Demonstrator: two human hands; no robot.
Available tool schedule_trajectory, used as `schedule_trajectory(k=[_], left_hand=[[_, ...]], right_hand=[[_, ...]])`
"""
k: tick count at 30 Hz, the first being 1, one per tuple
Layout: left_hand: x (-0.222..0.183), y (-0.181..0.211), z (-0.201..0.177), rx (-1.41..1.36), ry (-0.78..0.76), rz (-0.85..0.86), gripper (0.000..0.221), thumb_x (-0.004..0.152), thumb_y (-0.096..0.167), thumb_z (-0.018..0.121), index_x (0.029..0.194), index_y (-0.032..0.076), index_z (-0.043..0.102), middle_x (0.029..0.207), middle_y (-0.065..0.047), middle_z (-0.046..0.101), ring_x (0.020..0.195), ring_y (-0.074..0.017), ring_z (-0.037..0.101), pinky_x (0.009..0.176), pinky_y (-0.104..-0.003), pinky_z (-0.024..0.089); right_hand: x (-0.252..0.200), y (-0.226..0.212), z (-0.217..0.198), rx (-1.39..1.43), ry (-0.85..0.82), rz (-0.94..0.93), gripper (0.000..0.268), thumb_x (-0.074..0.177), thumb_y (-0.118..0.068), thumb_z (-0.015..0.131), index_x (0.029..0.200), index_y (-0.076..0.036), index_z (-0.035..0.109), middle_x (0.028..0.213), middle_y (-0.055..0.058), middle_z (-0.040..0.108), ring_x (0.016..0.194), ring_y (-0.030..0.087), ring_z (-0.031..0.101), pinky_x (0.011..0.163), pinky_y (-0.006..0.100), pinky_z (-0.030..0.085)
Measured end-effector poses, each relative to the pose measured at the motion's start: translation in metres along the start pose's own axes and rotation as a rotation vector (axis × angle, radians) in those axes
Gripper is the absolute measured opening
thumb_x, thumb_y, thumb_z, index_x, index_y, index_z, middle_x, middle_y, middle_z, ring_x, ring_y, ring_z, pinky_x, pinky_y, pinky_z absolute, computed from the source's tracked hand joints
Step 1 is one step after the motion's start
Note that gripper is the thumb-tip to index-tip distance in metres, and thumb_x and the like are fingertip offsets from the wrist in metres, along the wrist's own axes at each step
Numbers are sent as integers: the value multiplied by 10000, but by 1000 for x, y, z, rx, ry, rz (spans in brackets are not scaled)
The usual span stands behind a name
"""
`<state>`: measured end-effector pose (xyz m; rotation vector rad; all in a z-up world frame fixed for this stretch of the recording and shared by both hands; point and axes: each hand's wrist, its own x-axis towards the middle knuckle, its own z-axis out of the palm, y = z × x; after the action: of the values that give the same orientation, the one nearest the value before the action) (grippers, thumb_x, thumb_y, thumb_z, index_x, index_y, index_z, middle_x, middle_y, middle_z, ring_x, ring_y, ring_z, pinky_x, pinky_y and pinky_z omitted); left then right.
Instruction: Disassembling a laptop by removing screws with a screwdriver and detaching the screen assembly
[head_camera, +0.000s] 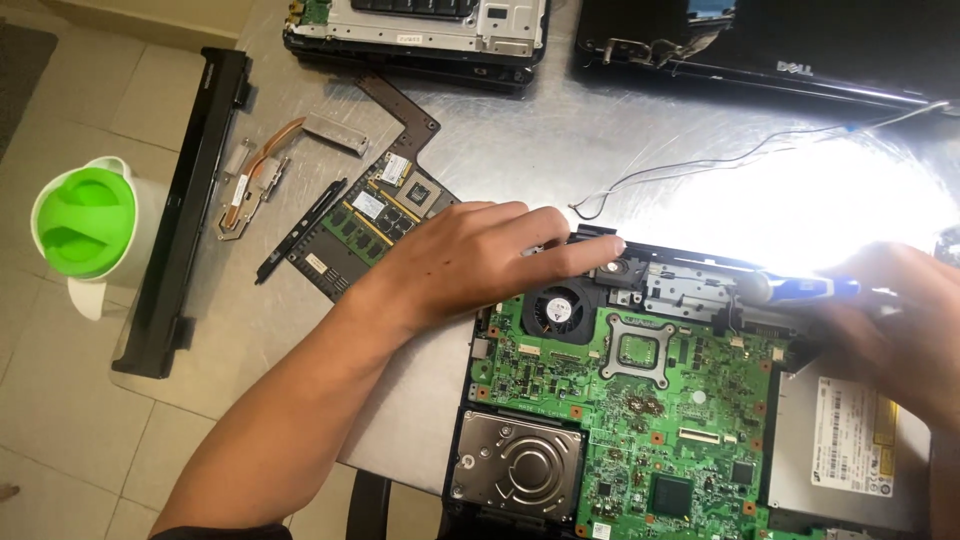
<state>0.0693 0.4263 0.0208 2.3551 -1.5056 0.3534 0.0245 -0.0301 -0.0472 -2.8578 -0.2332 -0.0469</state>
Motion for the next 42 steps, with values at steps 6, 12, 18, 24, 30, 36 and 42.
schedule_trajectory(k=[6, 12, 18, 24, 30, 36, 42], left_hand=[[1, 4, -11, 52, -56, -22, 949, 870, -232, 687, 1568, 286, 305, 1024, -32, 532, 715, -244, 512, 562, -417, 505], [0, 5, -13, -21, -85, -69, 960, 885, -201, 702, 1578, 311, 281, 1128, -59, 572, 743, -276, 580, 535, -445, 558], [4, 6, -14, 102, -2, -6, 954, 852, -244, 729, 1542, 265, 310, 1370, -112, 608, 879, -252, 669, 578, -408, 625], [4, -3, -6, 174, 94, 20, 726, 1029, 42, 827, 1540, 262, 360, 1307, -49, 684, 1026, -226, 701, 835, -397, 614], [-7, -15, 3, -68, 44, -114, 1034, 795, 35, 940, 1574, 260, 298, 1232, -39, 723, 924, -250, 654, 807, -347, 584], [-12, -21, 10, -178, 13, -189, 897, 940, 171, 864, 1606, 215, 264, 1041, -47, 659, 789, -194, 603, 854, -393, 623], [-9, -24, 11, -301, 109, -258, 648, 952, -58, 641, 1516, 136, 387, 1025, -80, 699, 841, -220, 691, 755, -350, 655]], right_hand=[[-1, -27, -13, 34, 37, 158, 386, 914, -314, 783, 773, -40, 551, 728, 93, 532, 646, 241, 475, 642, 405, 388], [-8, 1, 2, -69, 150, -43, 296, 938, -403, 839, 929, -138, 708, 911, 32, 689, 840, 200, 657, 807, 361, 515], [-8, -13, -3, -74, 130, -87, 190, 917, -338, 838, 1083, -254, 799, 967, -31, 735, 895, 181, 672, 786, 333, 520], [-6, -16, -4, 44, 147, -147, 286, 868, -278, 874, 1138, -232, 790, 977, 11, 724, 875, 219, 656, 809, 361, 516], [-2, -17, -2, -65, 93, -95, 192, 909, -333, 830, 835, -178, 744, 850, 24, 711, 841, 257, 657, 823, 390, 528], [-3, -8, 8, -80, 150, -99, 230, 855, -360, 871, 976, -196, 764, 992, 16, 739, 984, 247, 688, 890, 376, 543], [-7, 5, 15, -189, 104, -12, 314, 841, -512, 845, 998, -248, 783, 913, 3, 697, 966, 209, 680, 875, 338, 548]])
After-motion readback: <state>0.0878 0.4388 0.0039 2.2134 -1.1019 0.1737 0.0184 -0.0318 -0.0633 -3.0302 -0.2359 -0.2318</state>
